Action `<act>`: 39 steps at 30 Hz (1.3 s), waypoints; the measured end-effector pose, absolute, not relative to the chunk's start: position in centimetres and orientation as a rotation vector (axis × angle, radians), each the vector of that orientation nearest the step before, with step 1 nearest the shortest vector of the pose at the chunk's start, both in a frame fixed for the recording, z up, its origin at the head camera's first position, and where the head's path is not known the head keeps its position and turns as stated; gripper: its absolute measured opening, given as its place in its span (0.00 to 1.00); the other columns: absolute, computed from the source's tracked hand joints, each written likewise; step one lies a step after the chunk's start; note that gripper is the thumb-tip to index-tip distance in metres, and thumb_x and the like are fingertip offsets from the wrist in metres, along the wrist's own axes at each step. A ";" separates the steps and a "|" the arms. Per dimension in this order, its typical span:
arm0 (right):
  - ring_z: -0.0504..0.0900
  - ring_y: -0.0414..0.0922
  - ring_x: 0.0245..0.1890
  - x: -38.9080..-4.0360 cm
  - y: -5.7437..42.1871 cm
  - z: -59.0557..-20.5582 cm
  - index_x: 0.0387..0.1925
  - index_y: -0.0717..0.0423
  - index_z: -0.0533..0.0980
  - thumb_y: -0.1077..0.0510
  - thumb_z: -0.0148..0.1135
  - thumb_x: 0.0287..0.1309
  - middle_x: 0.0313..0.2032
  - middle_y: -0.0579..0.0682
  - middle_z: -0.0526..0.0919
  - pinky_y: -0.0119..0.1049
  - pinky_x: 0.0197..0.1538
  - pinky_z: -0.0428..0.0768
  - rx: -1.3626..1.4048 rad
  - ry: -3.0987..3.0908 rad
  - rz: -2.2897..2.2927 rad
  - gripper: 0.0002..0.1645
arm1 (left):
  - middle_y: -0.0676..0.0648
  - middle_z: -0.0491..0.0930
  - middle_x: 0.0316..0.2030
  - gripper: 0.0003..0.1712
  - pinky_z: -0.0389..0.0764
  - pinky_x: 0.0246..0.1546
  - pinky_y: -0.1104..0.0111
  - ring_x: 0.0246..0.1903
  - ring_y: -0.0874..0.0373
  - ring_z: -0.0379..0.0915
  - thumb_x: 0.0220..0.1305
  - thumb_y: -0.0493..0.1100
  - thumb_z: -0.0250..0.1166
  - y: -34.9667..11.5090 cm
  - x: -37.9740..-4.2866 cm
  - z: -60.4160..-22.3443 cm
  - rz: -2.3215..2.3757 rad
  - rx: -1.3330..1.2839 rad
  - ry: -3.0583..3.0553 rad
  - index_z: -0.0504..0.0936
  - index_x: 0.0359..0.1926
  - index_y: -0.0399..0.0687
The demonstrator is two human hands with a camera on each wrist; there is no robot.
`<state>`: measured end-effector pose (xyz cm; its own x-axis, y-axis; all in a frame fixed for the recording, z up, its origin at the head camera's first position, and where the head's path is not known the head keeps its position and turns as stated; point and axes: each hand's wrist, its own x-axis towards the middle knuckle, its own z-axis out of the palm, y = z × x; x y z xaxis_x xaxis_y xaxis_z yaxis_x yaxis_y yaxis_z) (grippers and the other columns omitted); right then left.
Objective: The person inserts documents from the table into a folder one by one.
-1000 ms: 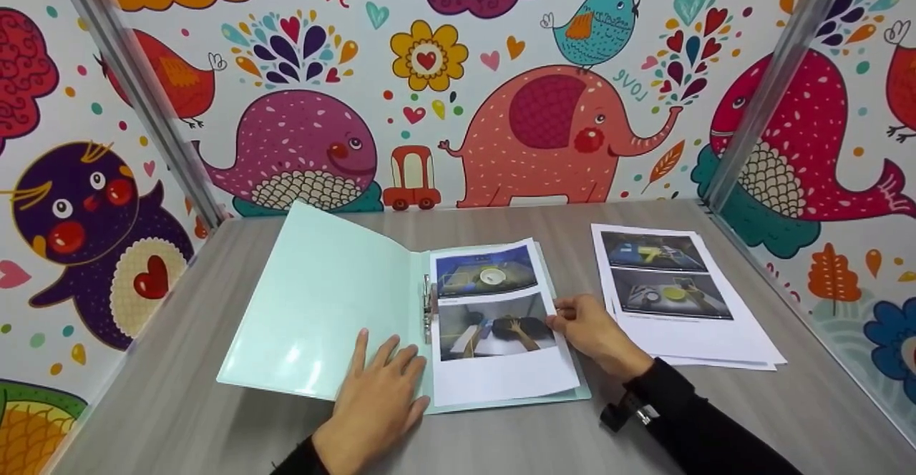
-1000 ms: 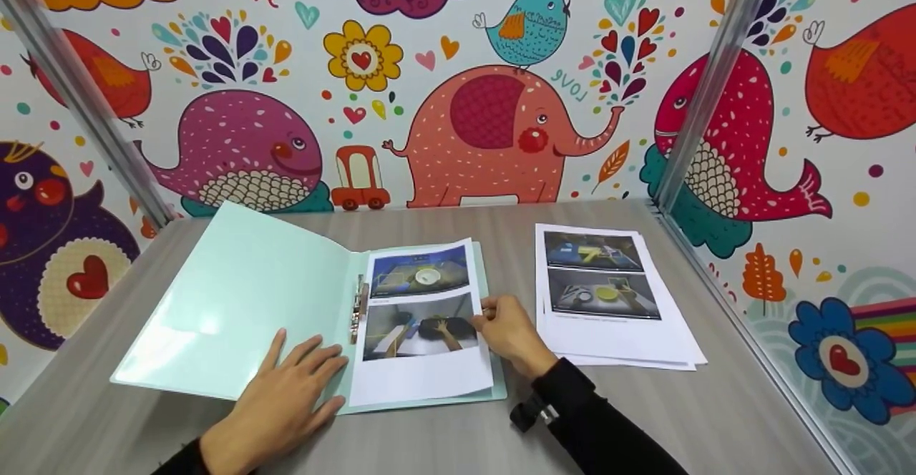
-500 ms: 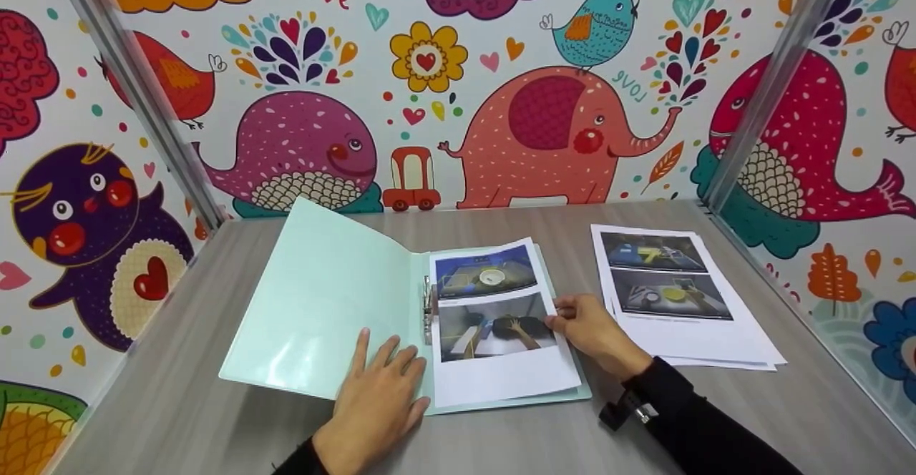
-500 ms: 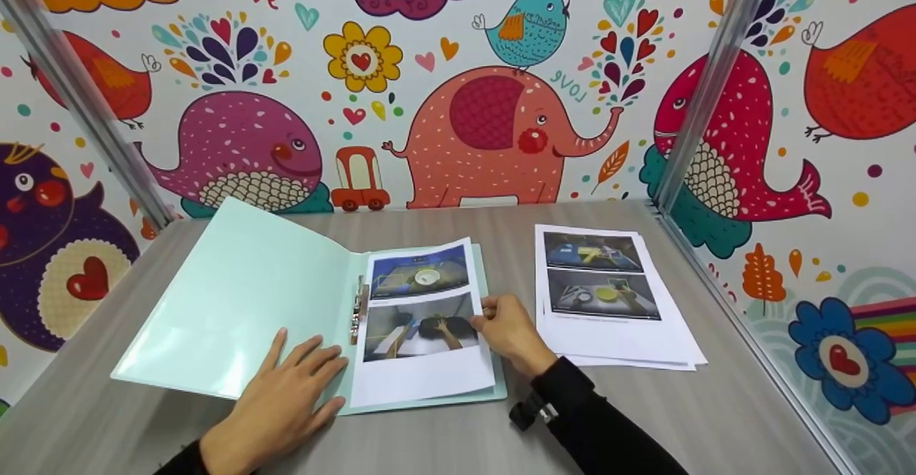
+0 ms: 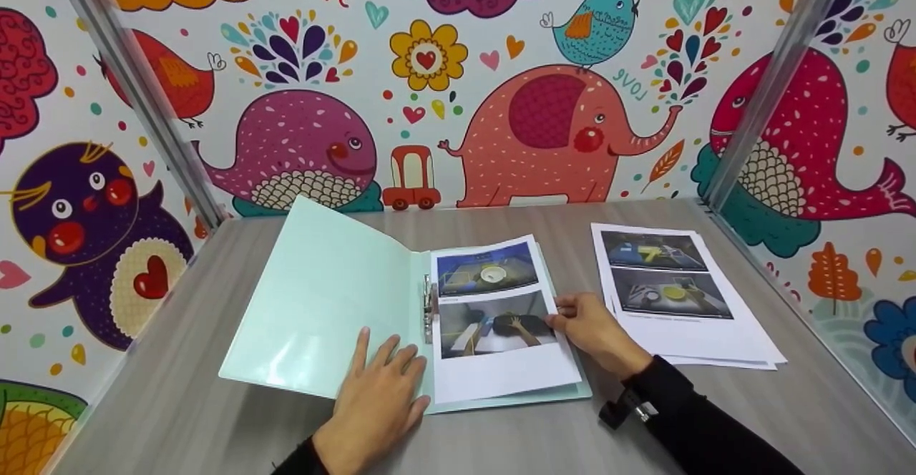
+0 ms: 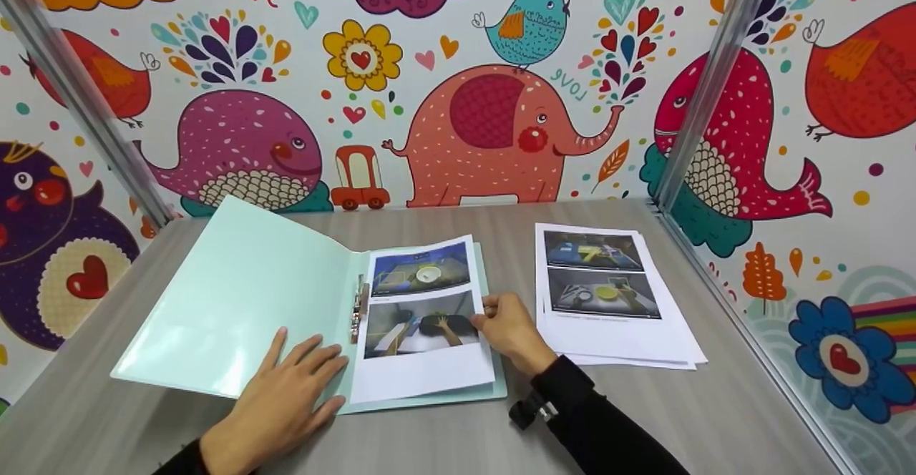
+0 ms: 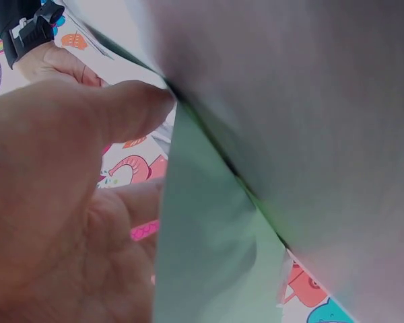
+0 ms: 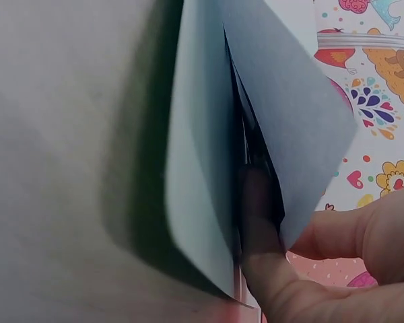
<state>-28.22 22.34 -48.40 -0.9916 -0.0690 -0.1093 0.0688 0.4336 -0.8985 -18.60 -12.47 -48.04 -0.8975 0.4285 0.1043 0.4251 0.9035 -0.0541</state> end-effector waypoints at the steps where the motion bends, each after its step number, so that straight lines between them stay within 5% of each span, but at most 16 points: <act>1: 0.86 0.47 0.53 -28.2 22.3 -48.4 0.72 0.83 0.75 0.67 0.68 0.77 0.55 0.66 0.90 0.37 0.57 0.87 -0.001 2.544 -1.610 0.30 | 0.44 0.88 0.72 0.30 0.62 0.89 0.28 0.80 0.38 0.78 0.77 0.61 0.76 -12.5 -18.6 -48.0 0.047 -0.664 -2.950 0.89 0.68 0.49; 14: 0.87 0.47 0.55 -28.6 22.4 -48.2 0.74 0.80 0.76 0.58 0.72 0.81 0.59 0.66 0.92 0.42 0.63 0.87 -0.004 2.557 -1.534 0.34 | 0.45 0.88 0.72 0.30 0.64 0.87 0.27 0.79 0.39 0.78 0.76 0.62 0.77 -12.7 -18.6 -48.3 0.080 -0.675 -2.913 0.89 0.68 0.49; 21: 0.92 0.52 0.58 -28.3 23.0 -47.6 0.73 0.76 0.79 0.54 0.71 0.83 0.61 0.67 0.92 0.48 0.61 0.95 -0.034 2.544 -1.508 0.33 | 0.44 0.88 0.72 0.30 0.63 0.88 0.26 0.80 0.38 0.77 0.76 0.62 0.77 -12.6 -18.6 -48.3 0.075 -0.672 -2.936 0.89 0.68 0.49; 30: 0.95 0.46 0.39 -28.3 24.6 -46.5 0.70 0.83 0.76 0.62 0.69 0.83 0.49 0.67 0.93 0.39 0.45 0.98 -0.069 2.462 -1.555 0.29 | 0.44 0.88 0.73 0.30 0.62 0.88 0.26 0.81 0.38 0.77 0.76 0.61 0.77 -12.5 -18.6 -48.1 0.065 -0.671 -2.954 0.89 0.68 0.49; 39: 0.94 0.42 0.35 -28.7 26.6 -45.7 0.66 0.84 0.78 0.62 0.69 0.83 0.44 0.65 0.94 0.32 0.40 0.95 -0.100 2.552 -1.506 0.27 | 0.45 0.89 0.71 0.30 0.65 0.87 0.27 0.79 0.39 0.78 0.75 0.62 0.78 -12.5 -18.6 -48.2 0.110 -0.658 -2.928 0.90 0.67 0.50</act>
<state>-28.74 26.56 -45.65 -0.9822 -0.1469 -0.1173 0.0317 0.4854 -0.8737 -18.55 -12.47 -48.17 -0.8948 0.4305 0.1181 0.4204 0.9017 -0.1015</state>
